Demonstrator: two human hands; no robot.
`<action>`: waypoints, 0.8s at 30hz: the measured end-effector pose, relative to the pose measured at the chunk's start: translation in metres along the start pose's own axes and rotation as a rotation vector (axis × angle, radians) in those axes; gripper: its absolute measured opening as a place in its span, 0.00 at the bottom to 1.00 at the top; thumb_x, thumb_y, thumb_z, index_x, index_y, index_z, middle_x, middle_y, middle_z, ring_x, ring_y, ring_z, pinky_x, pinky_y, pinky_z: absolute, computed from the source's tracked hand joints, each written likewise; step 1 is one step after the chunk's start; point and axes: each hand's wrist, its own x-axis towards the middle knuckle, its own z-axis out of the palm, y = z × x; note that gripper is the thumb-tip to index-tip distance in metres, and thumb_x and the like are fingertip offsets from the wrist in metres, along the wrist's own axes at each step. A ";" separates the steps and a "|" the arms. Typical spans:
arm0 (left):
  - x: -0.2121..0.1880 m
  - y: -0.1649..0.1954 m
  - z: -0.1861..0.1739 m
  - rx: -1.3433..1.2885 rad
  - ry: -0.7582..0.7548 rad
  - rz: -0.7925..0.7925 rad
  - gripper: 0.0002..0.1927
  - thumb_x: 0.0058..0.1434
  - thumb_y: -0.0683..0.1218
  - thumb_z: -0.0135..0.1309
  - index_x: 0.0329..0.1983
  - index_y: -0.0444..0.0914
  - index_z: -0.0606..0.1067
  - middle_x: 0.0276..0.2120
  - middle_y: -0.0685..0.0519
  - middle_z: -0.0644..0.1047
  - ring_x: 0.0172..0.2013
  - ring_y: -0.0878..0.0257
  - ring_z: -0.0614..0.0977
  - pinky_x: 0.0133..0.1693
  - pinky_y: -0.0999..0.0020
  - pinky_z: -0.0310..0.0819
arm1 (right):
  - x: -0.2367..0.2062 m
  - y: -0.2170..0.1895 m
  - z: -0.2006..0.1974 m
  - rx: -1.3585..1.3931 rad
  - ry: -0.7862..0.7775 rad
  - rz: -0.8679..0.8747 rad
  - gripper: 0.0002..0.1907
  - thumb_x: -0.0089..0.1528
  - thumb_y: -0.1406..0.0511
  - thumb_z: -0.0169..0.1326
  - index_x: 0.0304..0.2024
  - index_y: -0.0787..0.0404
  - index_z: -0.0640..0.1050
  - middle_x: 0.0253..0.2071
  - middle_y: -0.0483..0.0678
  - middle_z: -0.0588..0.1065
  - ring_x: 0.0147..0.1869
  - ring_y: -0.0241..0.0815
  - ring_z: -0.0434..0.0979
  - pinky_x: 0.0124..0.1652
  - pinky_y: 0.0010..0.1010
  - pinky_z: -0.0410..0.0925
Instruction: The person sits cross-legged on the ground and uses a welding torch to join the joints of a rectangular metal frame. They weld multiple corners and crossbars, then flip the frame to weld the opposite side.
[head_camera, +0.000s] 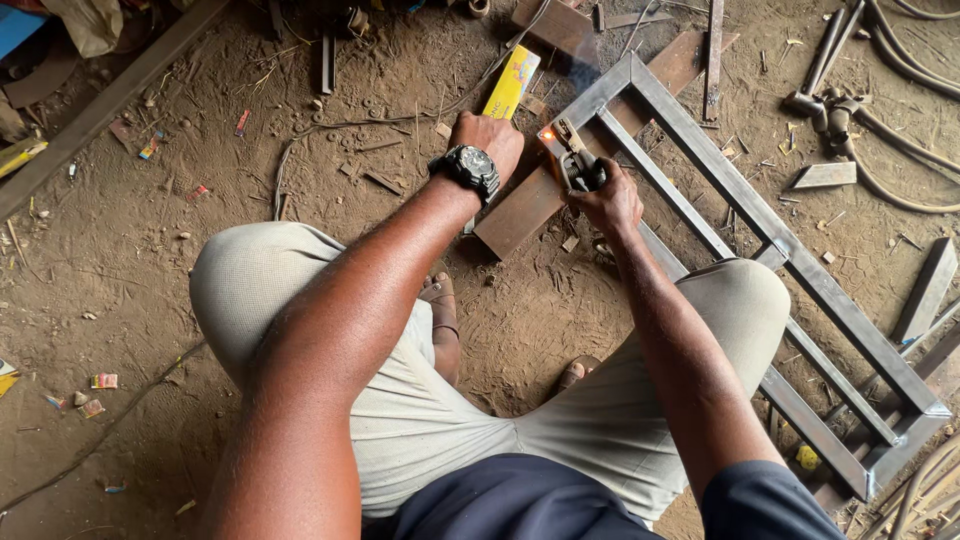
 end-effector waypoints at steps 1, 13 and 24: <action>0.001 0.000 0.000 0.005 -0.010 -0.003 0.11 0.68 0.47 0.51 0.40 0.40 0.83 0.34 0.49 0.84 0.36 0.57 0.86 0.40 0.57 0.75 | 0.000 0.000 0.000 0.002 -0.003 0.003 0.45 0.45 0.52 0.73 0.64 0.48 0.73 0.53 0.48 0.75 0.56 0.43 0.76 0.53 0.41 0.72; 0.000 -0.001 0.001 -0.072 0.031 0.003 0.10 0.67 0.45 0.51 0.38 0.45 0.84 0.35 0.50 0.84 0.38 0.55 0.86 0.40 0.55 0.74 | 0.004 -0.001 0.000 -0.047 0.013 0.003 0.39 0.47 0.49 0.73 0.58 0.49 0.75 0.51 0.49 0.75 0.54 0.46 0.75 0.50 0.46 0.70; 0.001 -0.002 0.001 -0.016 0.025 0.004 0.11 0.69 0.47 0.50 0.39 0.41 0.83 0.34 0.49 0.84 0.36 0.56 0.86 0.39 0.55 0.75 | 0.004 0.004 0.001 0.036 0.070 -0.037 0.43 0.47 0.51 0.71 0.63 0.49 0.72 0.53 0.49 0.75 0.54 0.44 0.75 0.48 0.42 0.74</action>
